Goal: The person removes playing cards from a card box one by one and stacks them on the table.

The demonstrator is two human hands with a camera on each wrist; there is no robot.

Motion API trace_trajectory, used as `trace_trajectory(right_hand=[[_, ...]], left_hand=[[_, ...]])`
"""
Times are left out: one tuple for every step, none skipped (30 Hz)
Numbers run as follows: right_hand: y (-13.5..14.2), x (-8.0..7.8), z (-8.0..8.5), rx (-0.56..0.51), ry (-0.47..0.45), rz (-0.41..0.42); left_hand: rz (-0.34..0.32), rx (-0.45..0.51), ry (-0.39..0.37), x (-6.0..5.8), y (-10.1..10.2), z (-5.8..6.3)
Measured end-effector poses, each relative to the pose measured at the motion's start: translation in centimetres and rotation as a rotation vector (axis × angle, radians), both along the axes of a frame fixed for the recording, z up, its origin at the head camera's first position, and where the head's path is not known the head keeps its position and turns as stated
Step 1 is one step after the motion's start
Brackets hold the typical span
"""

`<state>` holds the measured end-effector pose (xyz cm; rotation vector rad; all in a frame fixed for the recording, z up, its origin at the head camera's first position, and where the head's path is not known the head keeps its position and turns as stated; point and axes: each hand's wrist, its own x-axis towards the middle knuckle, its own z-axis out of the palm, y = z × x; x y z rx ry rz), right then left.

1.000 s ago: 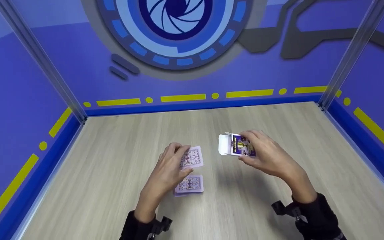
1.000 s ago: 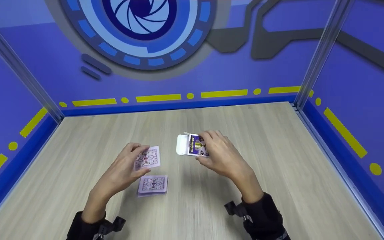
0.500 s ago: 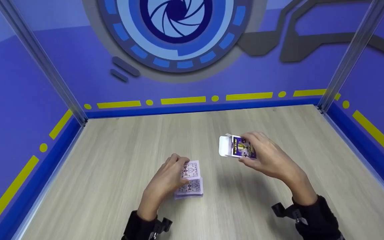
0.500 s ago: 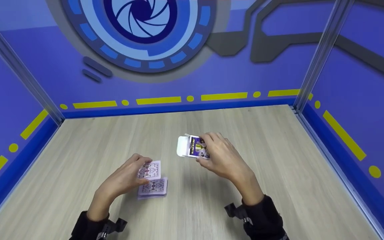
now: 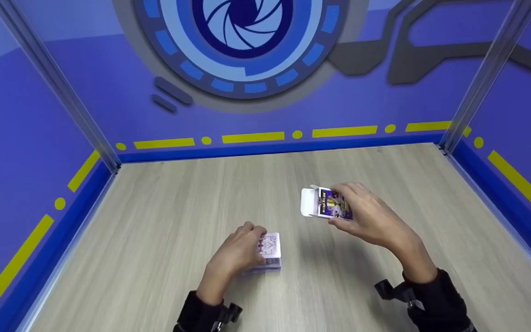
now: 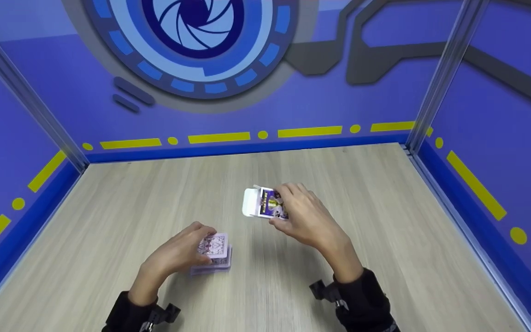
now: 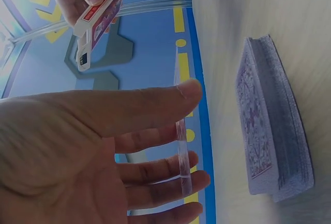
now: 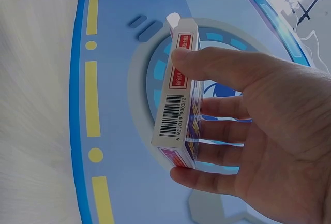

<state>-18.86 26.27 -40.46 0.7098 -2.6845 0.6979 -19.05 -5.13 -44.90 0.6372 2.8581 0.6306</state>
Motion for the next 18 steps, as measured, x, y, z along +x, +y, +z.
trace_trajectory(right_hand=[[0.0,0.0,0.0,0.003,0.004,0.0],[0.0,0.0,0.0,0.005,0.008,-0.001],[0.0,0.0,0.0,0.007,0.012,0.0],[0.0,0.0,0.0,0.009,0.017,0.0],[0.0,0.0,-0.1,0.012,0.021,0.001],[-0.1,0.0,-0.1,0.014,0.024,0.002],[-0.1,0.0,-0.1,0.013,0.025,0.004],[-0.1,0.0,-0.1,0.011,0.025,0.005],[-0.1,0.0,-0.1,0.01,0.024,0.007],[-0.1,0.0,-0.1,0.01,0.025,0.007],[-0.1,0.0,-0.1,0.009,0.024,0.007],[-0.1,0.0,0.0,0.008,0.023,0.008],[-0.1,0.0,0.0,0.008,0.022,0.008],[-0.1,0.0,0.0,0.009,0.021,0.008],[-0.1,0.0,0.0,0.01,0.02,0.007],[-0.1,0.0,0.0,0.01,0.017,0.007],[-0.1,0.0,0.0,0.009,0.016,0.007],[-0.1,0.0,0.0,0.009,0.015,0.006]], left_hand=[[-0.002,-0.006,-0.002,0.0,0.1,-0.1],[-0.005,-0.013,-0.002,0.1,0.1,-0.1],[-0.006,-0.016,-0.005,0.1,0.2,-0.2],[-0.009,-0.02,-0.005,0.1,0.2,-0.3],[-0.01,-0.028,-0.006,0.1,0.3,-0.4],[-0.011,-0.035,-0.007,0.1,0.3,-0.5],[-0.01,-0.04,-0.006,0.1,0.3,-0.6],[-0.009,-0.045,-0.004,0.1,0.3,-0.7],[-0.007,-0.049,-0.006,0.0,0.4,-0.9],[-0.008,-0.056,-0.004,0.0,0.4,-1.0],[-0.008,-0.063,-0.004,0.0,0.4,-1.1],[-0.009,-0.065,-0.005,-0.1,0.4,-1.1],[-0.01,-0.067,-0.007,-0.1,0.4,-1.2],[-0.011,-0.071,-0.009,-0.2,0.4,-1.3],[-0.015,-0.074,-0.009,-0.2,0.4,-1.4],[-0.018,-0.077,-0.01,-0.2,0.4,-1.5],[-0.021,-0.078,-0.011,-0.2,0.4,-1.5],[-0.024,-0.08,-0.012,-0.3,0.4,-1.6]])
